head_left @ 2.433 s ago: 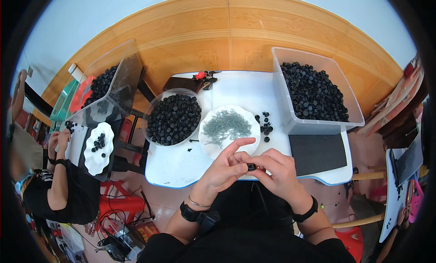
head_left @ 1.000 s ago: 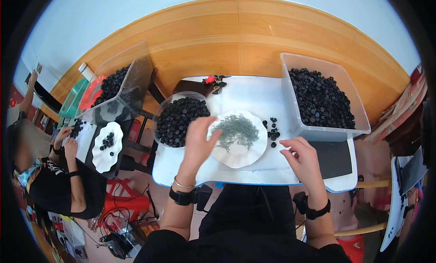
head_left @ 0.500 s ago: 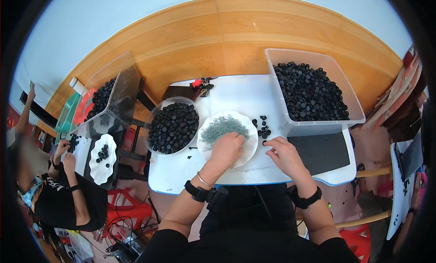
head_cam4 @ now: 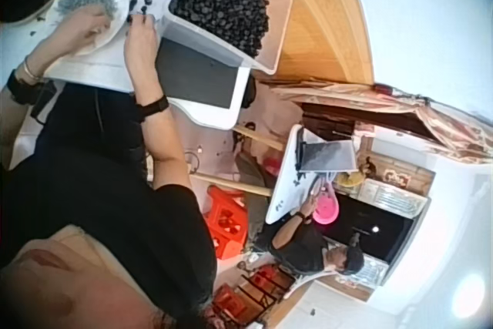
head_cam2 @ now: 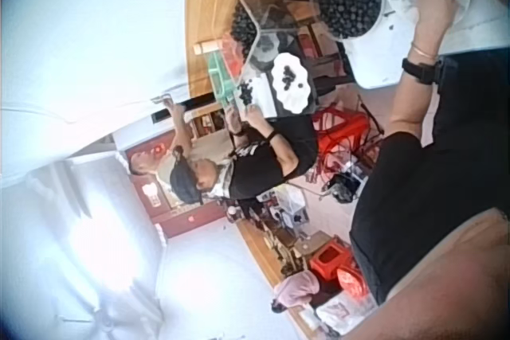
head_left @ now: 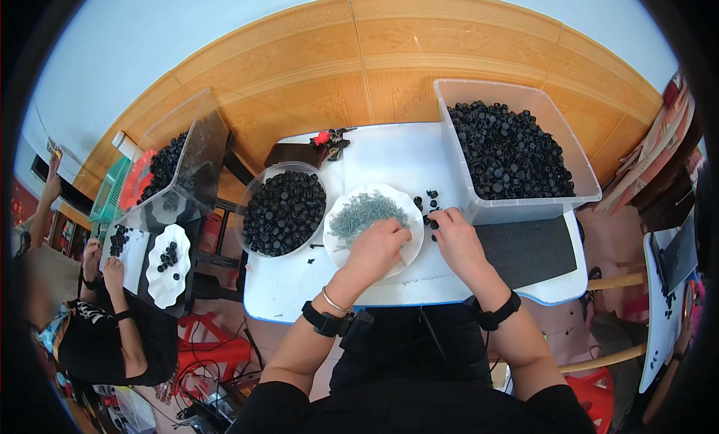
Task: Sorting and inspecting small black plastic components on a table.
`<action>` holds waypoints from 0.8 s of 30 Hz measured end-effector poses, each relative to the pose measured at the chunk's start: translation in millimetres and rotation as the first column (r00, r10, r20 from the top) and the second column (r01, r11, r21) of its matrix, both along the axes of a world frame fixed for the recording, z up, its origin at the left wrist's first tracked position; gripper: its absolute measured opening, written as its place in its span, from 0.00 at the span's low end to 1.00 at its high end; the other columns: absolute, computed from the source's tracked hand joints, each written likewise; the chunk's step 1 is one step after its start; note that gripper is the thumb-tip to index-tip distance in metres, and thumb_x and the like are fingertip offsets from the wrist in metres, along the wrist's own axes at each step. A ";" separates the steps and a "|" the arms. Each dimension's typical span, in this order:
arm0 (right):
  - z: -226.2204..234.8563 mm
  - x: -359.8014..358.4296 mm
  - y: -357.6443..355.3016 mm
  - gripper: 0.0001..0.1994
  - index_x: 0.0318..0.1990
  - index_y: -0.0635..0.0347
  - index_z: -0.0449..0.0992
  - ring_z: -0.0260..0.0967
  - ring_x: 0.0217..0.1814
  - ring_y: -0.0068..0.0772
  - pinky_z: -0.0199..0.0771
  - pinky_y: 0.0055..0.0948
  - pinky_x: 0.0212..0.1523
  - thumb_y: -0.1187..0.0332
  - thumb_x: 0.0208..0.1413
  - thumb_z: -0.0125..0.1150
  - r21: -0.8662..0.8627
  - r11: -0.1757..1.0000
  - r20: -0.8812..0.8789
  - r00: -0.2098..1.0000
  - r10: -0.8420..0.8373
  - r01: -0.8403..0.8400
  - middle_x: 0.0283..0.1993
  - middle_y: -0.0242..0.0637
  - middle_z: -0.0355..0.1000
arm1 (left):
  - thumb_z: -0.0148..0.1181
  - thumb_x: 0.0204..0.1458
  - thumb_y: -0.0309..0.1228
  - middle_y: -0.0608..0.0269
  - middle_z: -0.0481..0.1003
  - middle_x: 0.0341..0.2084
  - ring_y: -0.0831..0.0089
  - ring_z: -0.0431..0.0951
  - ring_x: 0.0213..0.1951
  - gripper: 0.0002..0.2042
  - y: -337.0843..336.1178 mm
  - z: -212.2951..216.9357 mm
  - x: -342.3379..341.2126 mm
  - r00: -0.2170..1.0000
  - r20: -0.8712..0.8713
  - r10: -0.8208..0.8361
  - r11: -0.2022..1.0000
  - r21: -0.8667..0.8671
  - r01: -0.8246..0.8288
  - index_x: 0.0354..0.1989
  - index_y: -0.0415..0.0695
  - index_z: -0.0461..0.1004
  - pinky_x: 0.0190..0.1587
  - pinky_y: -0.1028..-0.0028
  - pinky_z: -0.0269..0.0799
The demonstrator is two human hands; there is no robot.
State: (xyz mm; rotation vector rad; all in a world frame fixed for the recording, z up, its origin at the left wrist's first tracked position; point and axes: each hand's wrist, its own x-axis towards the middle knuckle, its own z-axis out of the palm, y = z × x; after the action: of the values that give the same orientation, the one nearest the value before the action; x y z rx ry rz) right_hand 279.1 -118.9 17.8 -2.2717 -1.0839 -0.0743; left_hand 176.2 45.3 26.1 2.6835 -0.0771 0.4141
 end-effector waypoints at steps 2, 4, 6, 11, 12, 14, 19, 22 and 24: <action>-4.4 3.1 4.8 0.10 0.40 0.61 0.72 0.72 0.37 0.49 0.73 0.38 0.38 0.75 0.48 0.58 -0.006 1.000 0.039 0.999 -0.002 0.002 0.40 0.44 0.67 | 0.56 0.38 0.21 0.61 0.70 0.30 0.59 0.72 0.37 0.10 -0.1 0.6 -0.9 0.999 -0.033 -0.006 1.000 0.005 0.006 0.32 0.45 0.74 0.38 0.64 0.70; -5.6 5.4 8.4 0.09 0.38 0.61 0.71 0.72 0.36 0.48 0.73 0.38 0.37 0.74 0.48 0.58 -0.070 0.998 0.046 0.999 -0.003 0.006 0.39 0.44 0.68 | 0.54 0.39 0.19 0.59 0.71 0.31 0.59 0.72 0.37 0.10 1.6 1.5 -3.0 0.999 -0.028 -0.029 1.000 -0.006 0.029 0.32 0.44 0.74 0.39 0.65 0.70; -6.0 9.0 10.8 0.08 0.37 0.61 0.71 0.72 0.35 0.48 0.73 0.38 0.37 0.74 0.48 0.58 -0.078 0.997 0.039 0.999 -0.012 0.015 0.38 0.44 0.69 | 0.53 0.39 0.19 0.59 0.71 0.31 0.59 0.72 0.37 0.10 3.3 4.1 -6.2 0.999 -0.017 -0.050 0.998 -0.038 0.049 0.32 0.43 0.74 0.39 0.64 0.70; -3.1 9.0 11.2 0.05 0.34 0.62 0.71 0.72 0.35 0.48 0.73 0.39 0.36 0.74 0.48 0.57 -0.087 0.996 0.052 0.998 -0.021 0.025 0.36 0.44 0.69 | 0.53 0.41 0.18 0.57 0.72 0.31 0.58 0.72 0.38 0.10 8.7 13.0 -23.5 0.995 -0.025 -0.092 0.992 -0.089 0.090 0.34 0.41 0.74 0.41 0.64 0.70; -1.8 7.9 10.0 0.06 0.34 0.62 0.71 0.72 0.34 0.48 0.73 0.39 0.36 0.75 0.48 0.57 -0.055 0.998 0.048 0.998 -0.032 0.035 0.36 0.44 0.69 | 0.53 0.41 0.19 0.57 0.72 0.31 0.58 0.73 0.38 0.10 9.9 14.5 -27.9 0.998 -0.021 -0.059 0.994 -0.096 0.056 0.34 0.41 0.75 0.41 0.64 0.70; 1.7 5.0 7.2 0.06 0.35 0.62 0.71 0.72 0.34 0.48 0.74 0.39 0.36 0.75 0.47 0.57 -0.023 0.999 0.044 0.998 -0.040 0.041 0.36 0.44 0.69 | 0.54 0.42 0.19 0.57 0.72 0.31 0.58 0.73 0.38 0.10 14.4 15.2 -33.7 1.000 -0.017 -0.022 0.994 -0.104 0.020 0.34 0.41 0.75 0.42 0.64 0.70; 20.3 -6.0 -2.4 0.08 0.36 0.62 0.74 0.72 0.33 0.45 0.73 0.38 0.37 0.78 0.46 0.56 0.115 0.993 -0.057 0.998 -0.031 0.037 0.36 0.44 0.68 | 0.56 0.41 0.20 0.59 0.72 0.30 0.60 0.73 0.37 0.10 21.8 9.2 -39.2 0.995 -0.035 0.089 0.996 -0.017 -0.089 0.33 0.42 0.75 0.40 0.66 0.71; 26.7 -11.3 -8.0 0.08 0.35 0.63 0.75 0.72 0.31 0.41 0.73 0.34 0.36 0.80 0.46 0.55 0.216 0.976 -0.129 0.991 0.031 -0.002 0.35 0.42 0.68 | 0.57 0.40 0.20 0.60 0.72 0.29 0.61 0.73 0.36 0.09 23.8 -3.9 -35.8 0.993 0.015 0.120 0.992 0.032 -0.120 0.32 0.43 0.75 0.38 0.66 0.71; 32.3 -15.4 -11.6 0.08 0.36 0.63 0.75 0.72 0.30 0.38 0.73 0.31 0.35 0.81 0.46 0.55 0.237 0.971 -0.144 0.989 0.045 -0.010 0.35 0.41 0.68 | 0.57 0.39 0.21 0.60 0.71 0.28 0.61 0.73 0.36 0.08 25.0 -11.9 -31.9 0.992 0.028 0.124 0.990 0.070 -0.125 0.30 0.43 0.75 0.37 0.66 0.71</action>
State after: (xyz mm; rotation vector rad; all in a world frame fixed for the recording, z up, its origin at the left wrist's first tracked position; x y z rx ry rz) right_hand 263.7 -130.5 50.2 -2.0155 -0.9735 -0.0205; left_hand 144.3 70.3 14.2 2.7640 0.0703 0.4908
